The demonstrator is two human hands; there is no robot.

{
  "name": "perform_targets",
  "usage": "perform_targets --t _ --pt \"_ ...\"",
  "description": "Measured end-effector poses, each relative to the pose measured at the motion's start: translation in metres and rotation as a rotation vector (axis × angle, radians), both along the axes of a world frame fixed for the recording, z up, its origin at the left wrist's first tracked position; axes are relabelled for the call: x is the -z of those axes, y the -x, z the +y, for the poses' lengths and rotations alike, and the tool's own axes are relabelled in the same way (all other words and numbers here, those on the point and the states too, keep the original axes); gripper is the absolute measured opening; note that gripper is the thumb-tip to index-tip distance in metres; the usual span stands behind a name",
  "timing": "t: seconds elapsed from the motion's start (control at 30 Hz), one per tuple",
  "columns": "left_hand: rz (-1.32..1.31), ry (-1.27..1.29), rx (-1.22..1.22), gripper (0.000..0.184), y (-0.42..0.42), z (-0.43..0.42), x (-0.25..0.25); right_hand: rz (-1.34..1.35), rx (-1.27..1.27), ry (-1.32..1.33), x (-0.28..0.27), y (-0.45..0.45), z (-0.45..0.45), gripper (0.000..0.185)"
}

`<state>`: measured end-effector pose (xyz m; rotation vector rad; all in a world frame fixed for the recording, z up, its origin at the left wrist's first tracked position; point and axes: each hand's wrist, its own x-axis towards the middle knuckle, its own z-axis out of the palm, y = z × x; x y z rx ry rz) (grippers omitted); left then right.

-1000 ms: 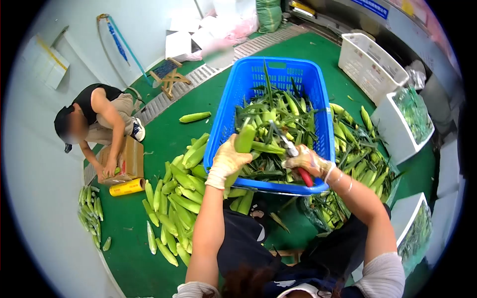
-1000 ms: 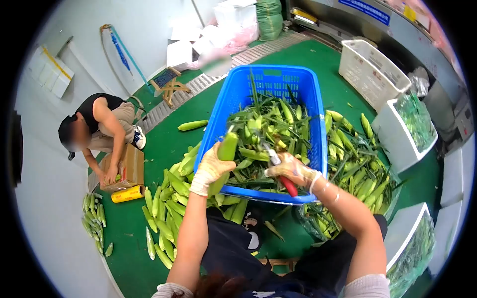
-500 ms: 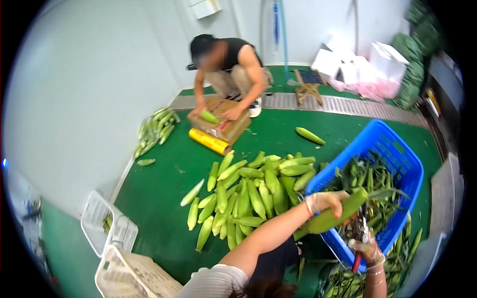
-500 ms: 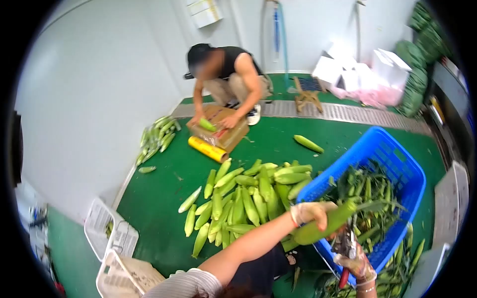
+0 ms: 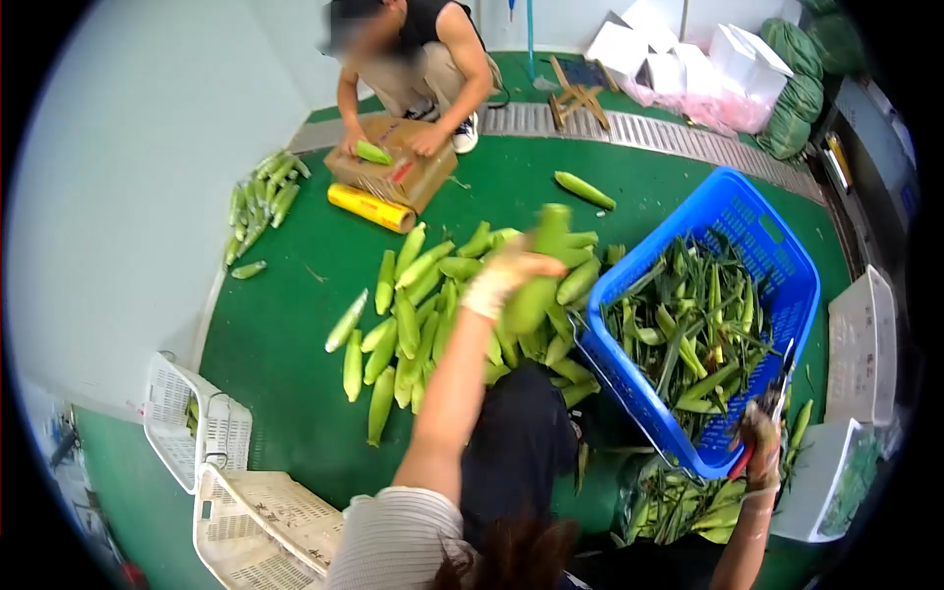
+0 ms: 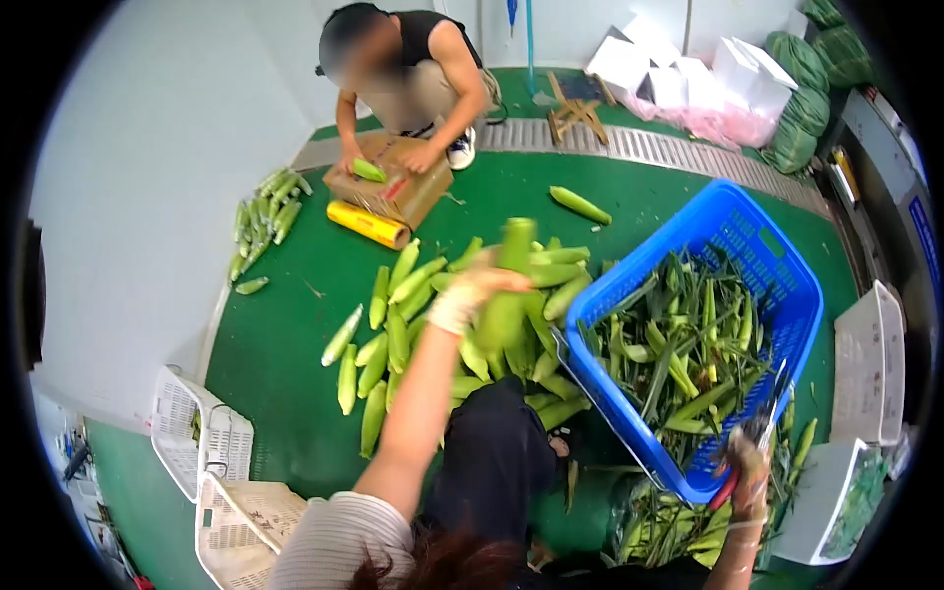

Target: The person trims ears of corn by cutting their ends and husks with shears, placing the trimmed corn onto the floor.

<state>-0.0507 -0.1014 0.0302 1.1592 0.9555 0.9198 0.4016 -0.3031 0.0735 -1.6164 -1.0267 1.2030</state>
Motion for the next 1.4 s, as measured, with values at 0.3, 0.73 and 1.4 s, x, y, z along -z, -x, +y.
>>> perform_targets --t 0.3,0.73,1.4 --pt "1.565 -0.302 -0.161 0.04 0.124 -0.004 0.162 -0.052 0.349 0.107 0.044 -0.031 -0.141 0.028" --pt "0.556 -0.066 -0.594 0.023 -0.021 -0.162 0.165 0.115 0.451 0.378 0.054 0.012 -0.2 0.043" --pt "0.43 -0.099 -0.583 0.014 0.001 -0.236 0.066 0.521 0.408 -0.345 0.024 -0.019 -0.294 0.034"
